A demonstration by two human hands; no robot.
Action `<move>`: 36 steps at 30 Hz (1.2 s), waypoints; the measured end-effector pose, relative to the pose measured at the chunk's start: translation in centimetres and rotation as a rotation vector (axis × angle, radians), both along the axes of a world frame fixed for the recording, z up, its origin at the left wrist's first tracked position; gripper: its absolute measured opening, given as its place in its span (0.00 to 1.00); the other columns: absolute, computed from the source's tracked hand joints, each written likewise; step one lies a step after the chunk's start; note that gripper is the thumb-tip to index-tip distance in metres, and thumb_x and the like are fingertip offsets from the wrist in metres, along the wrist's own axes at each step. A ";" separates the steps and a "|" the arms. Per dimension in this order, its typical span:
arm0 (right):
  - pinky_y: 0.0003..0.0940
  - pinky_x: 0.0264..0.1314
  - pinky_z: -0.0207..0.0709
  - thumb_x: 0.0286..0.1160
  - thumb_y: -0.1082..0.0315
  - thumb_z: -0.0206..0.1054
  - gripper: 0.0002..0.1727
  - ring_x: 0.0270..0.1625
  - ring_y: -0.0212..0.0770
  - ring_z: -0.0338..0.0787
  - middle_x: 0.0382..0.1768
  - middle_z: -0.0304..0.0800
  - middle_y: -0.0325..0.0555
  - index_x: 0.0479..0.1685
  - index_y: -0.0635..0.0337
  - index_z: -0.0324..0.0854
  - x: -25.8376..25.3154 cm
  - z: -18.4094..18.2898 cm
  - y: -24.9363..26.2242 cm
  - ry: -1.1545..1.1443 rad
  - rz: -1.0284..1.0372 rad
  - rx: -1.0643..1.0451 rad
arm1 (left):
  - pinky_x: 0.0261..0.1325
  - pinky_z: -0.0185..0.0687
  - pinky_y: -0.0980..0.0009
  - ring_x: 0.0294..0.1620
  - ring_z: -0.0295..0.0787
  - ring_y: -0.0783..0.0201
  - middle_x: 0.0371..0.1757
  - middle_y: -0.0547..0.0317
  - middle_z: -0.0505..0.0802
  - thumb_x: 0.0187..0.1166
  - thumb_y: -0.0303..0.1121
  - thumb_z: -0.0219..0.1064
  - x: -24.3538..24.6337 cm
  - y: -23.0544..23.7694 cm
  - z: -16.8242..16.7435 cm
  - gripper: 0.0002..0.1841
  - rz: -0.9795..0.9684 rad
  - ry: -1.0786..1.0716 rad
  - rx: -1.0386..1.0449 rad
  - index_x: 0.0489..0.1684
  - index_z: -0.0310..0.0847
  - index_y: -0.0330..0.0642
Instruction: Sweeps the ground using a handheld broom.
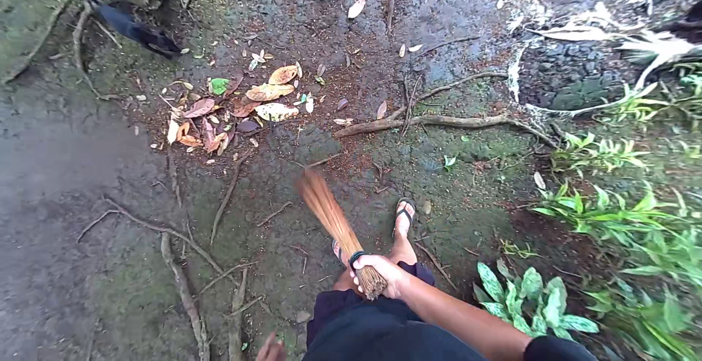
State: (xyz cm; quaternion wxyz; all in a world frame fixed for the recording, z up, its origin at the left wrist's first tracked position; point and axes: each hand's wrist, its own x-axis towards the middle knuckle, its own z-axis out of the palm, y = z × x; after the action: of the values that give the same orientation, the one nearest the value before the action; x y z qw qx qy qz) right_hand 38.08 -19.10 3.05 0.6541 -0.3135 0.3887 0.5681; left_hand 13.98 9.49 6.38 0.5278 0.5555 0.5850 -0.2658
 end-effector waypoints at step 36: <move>0.43 0.38 0.88 0.79 0.72 0.60 0.12 0.33 0.45 0.90 0.35 0.86 0.51 0.57 0.61 0.70 5.3 2.5 -16.7 -0.002 -0.374 0.010 | 0.70 0.80 0.50 0.67 0.85 0.43 0.72 0.26 0.81 0.90 0.32 0.57 14.4 -18.3 5.5 0.30 -0.220 0.063 0.080 0.91 0.54 0.36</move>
State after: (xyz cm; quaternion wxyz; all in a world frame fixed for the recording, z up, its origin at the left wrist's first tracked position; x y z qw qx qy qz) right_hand 43.34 -35.85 5.59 0.7502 -0.2331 0.4367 0.4383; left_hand 28.40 -8.83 11.88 0.4541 0.6283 0.5471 -0.3157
